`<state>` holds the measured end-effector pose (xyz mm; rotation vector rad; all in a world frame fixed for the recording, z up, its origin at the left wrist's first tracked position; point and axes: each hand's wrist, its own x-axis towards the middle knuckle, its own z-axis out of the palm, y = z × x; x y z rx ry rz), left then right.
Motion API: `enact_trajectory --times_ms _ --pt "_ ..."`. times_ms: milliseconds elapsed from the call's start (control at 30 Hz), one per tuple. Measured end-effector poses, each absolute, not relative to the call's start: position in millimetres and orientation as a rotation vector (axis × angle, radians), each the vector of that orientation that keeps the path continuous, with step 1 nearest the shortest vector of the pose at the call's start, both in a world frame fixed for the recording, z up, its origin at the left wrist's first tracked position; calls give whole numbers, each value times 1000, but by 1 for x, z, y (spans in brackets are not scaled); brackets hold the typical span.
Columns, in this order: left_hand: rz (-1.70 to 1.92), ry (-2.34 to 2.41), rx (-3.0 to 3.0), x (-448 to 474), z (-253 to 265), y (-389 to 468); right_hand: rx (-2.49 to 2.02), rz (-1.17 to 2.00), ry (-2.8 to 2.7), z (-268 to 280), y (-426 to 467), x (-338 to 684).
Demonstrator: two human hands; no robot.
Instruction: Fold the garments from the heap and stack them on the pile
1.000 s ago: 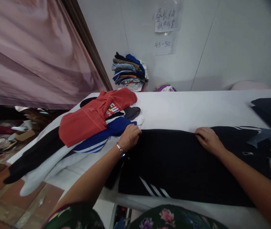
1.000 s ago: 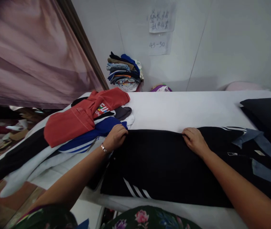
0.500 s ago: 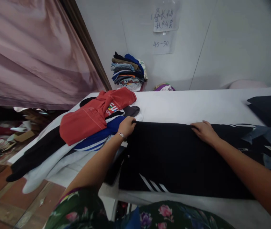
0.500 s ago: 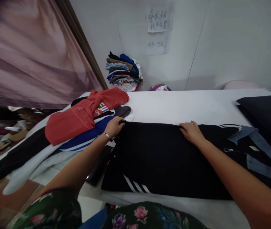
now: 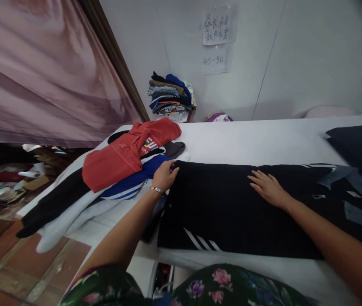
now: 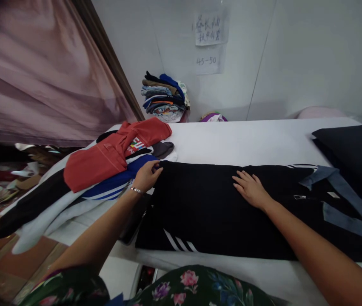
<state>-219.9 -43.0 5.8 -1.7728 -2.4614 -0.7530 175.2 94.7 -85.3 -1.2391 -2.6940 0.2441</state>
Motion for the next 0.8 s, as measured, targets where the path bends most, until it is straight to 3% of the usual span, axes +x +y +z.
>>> enact_trajectory --times_ms 200,333,500,800 --pt "-609 -2476 -1848 -205 3 -85 -1137 255 -2642 -67 76 158" --pt "-444 -2284 -2022 -206 -1 -70 -983 338 -2758 -64 59 142" --pt "-84 -2521 -1895 -203 -5 -36 -1004 275 -2790 -69 49 139" --pt "-299 -2710 -1536 -207 2 -62 -965 140 -2768 -76 28 152"
